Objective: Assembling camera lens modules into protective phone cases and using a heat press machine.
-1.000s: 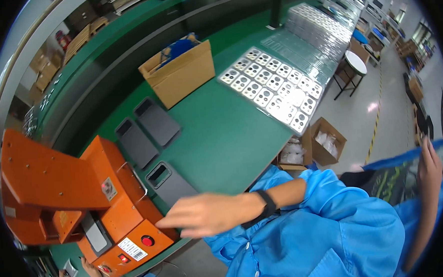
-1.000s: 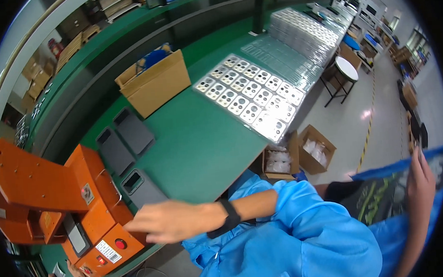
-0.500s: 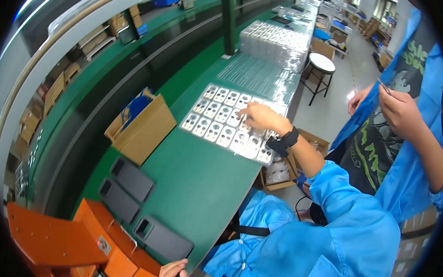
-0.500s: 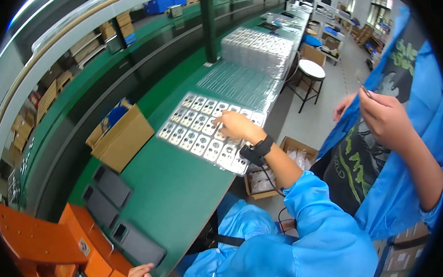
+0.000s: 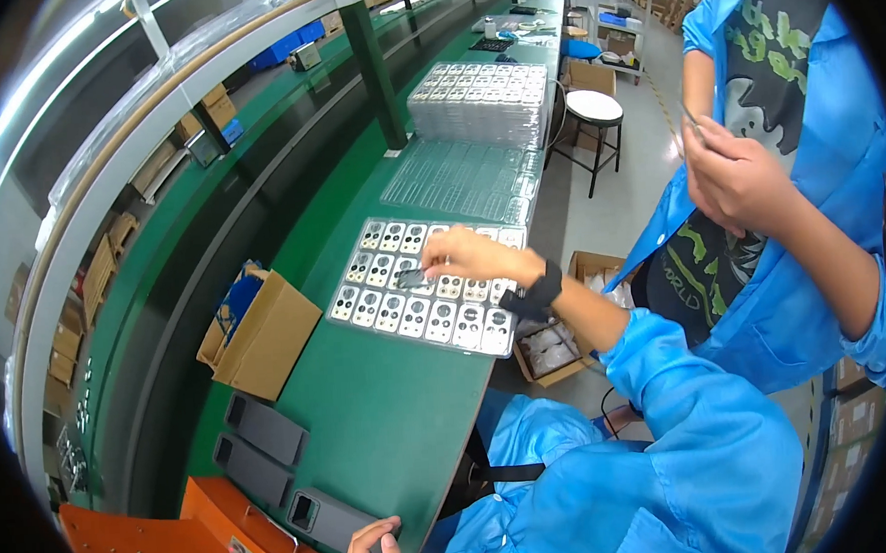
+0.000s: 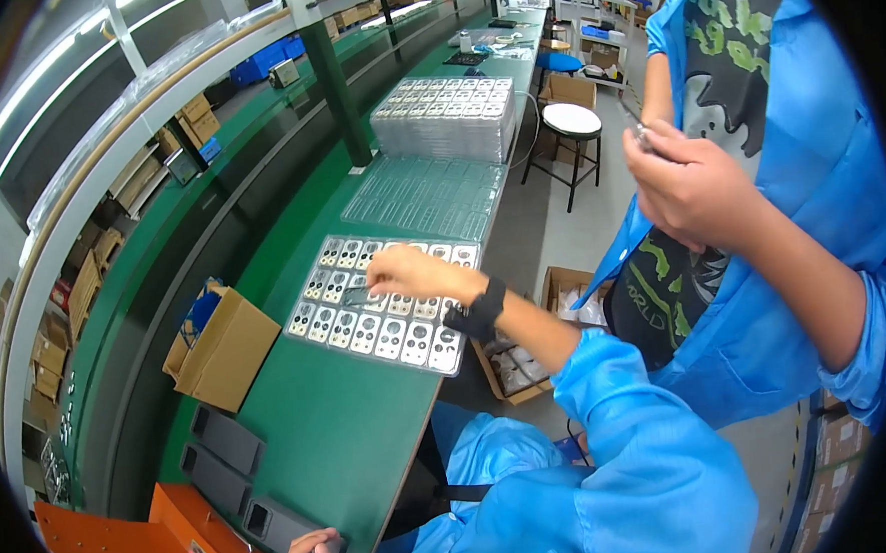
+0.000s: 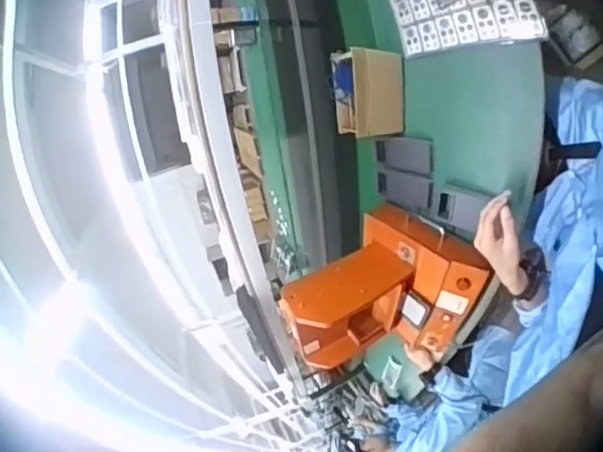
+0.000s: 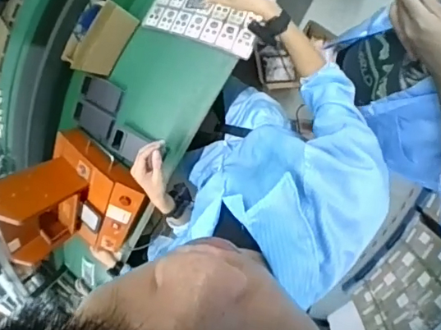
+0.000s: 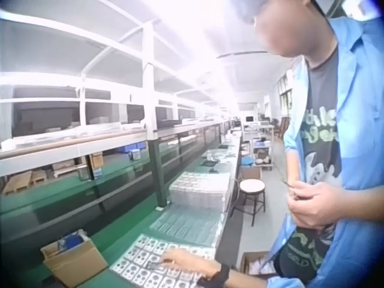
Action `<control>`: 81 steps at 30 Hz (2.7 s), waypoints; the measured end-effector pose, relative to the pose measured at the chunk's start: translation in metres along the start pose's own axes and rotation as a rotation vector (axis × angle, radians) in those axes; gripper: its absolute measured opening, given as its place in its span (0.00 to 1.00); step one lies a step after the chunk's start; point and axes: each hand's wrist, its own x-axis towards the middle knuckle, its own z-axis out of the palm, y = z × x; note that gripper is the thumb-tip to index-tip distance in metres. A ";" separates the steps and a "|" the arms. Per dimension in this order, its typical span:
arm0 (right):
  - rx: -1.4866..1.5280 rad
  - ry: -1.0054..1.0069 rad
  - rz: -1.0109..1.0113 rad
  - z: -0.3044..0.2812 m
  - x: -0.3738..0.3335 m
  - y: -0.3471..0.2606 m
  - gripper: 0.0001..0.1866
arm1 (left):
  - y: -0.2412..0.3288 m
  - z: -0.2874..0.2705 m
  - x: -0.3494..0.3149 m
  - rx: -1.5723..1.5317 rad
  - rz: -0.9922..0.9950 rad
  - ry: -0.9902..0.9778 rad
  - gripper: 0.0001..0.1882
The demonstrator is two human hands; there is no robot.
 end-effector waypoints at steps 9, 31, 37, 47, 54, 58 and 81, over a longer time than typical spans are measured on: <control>1.249 -0.186 0.335 0.107 -0.058 -0.185 0.10 | -0.037 0.036 0.027 -0.476 -0.118 0.073 0.21; 1.070 -0.085 0.209 0.119 -0.055 -0.200 0.10 | -0.011 0.026 0.043 0.411 0.243 0.081 0.20; 1.023 -0.106 0.235 0.132 -0.056 -0.198 0.08 | -0.012 0.024 0.044 0.565 0.314 0.070 0.21; 0.905 -0.212 0.243 0.142 -0.051 -0.190 0.05 | -0.018 0.022 0.043 0.617 0.343 0.027 0.20; 0.925 -0.408 0.172 0.135 -0.041 -0.183 0.06 | -0.012 0.021 0.040 0.558 0.292 -0.037 0.19; 0.971 -0.500 0.197 0.141 -0.039 -0.181 0.04 | -0.009 0.021 0.041 0.446 0.262 -0.048 0.20; 1.047 -0.480 0.172 0.131 -0.035 -0.196 0.08 | -0.039 0.026 0.023 -0.318 -0.181 -0.075 0.26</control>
